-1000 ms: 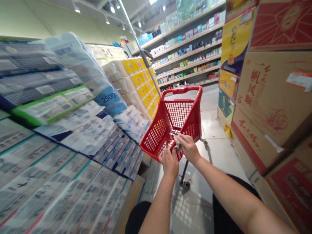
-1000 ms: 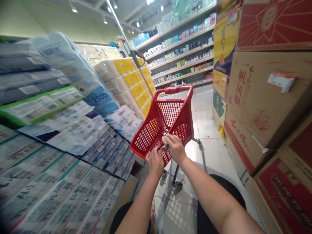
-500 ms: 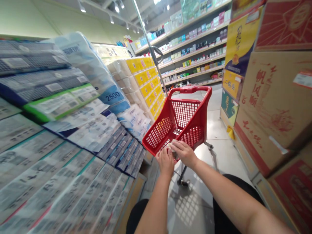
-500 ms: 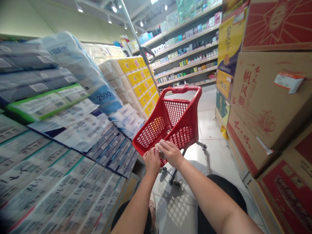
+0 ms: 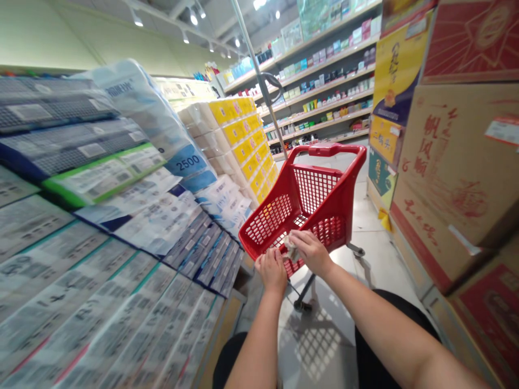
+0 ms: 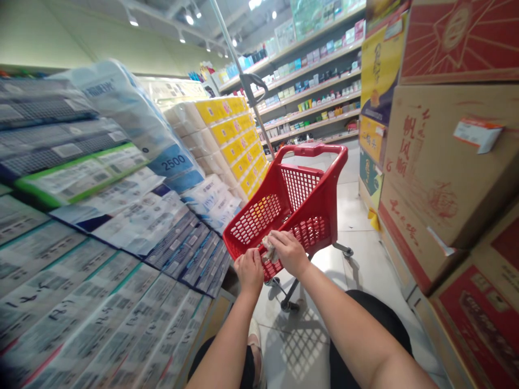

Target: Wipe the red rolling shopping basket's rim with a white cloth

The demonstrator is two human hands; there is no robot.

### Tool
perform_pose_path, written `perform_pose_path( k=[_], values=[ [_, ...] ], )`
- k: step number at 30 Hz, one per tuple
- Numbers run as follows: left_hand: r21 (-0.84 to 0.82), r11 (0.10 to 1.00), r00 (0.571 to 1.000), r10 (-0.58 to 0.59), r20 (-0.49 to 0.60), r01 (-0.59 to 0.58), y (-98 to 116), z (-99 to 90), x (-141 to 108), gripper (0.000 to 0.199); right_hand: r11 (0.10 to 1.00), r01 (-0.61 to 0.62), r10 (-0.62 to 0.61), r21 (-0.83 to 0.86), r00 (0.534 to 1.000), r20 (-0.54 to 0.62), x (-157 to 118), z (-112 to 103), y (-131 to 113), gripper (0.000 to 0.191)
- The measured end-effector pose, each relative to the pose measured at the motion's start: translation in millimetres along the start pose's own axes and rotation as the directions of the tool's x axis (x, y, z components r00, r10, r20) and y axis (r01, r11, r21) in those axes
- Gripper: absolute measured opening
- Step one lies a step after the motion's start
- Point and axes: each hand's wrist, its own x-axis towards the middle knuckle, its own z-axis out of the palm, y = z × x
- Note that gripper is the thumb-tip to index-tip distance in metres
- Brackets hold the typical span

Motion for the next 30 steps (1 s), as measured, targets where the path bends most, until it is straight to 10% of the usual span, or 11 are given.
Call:
perform_pose_path(
  k=[13, 19, 25, 30],
  values=[
    [0.038, 0.999, 1.0, 0.002, -0.016, -0.001, -3, -0.1, -3, 0.027, 0.989, -0.119, 0.11, -0.084, 0.988, -0.105, -3, -3, -1, 0.036],
    [0.026, 1.0, 1.0, 0.007, 0.017, -0.007, -6, 0.1, -1, 0.028, 0.997, 0.03, -0.028, -0.066, 0.999, 0.033, -5, -5, -8, 0.039],
    [0.014, 1.0, 0.997, 0.027, 0.075, -0.028, -6, -1.9, 2, 0.03, 0.966, -0.174, 0.165, -0.191, 0.984, -0.064, -3, -11, -1, 0.038],
    [0.055, 0.997, 0.985, 0.039, 0.166, -0.048, -6, -1.1, 6, 0.03, 0.992, 0.049, -0.041, -0.118, 0.997, 0.066, -12, 3, -14, 0.04]
  ],
)
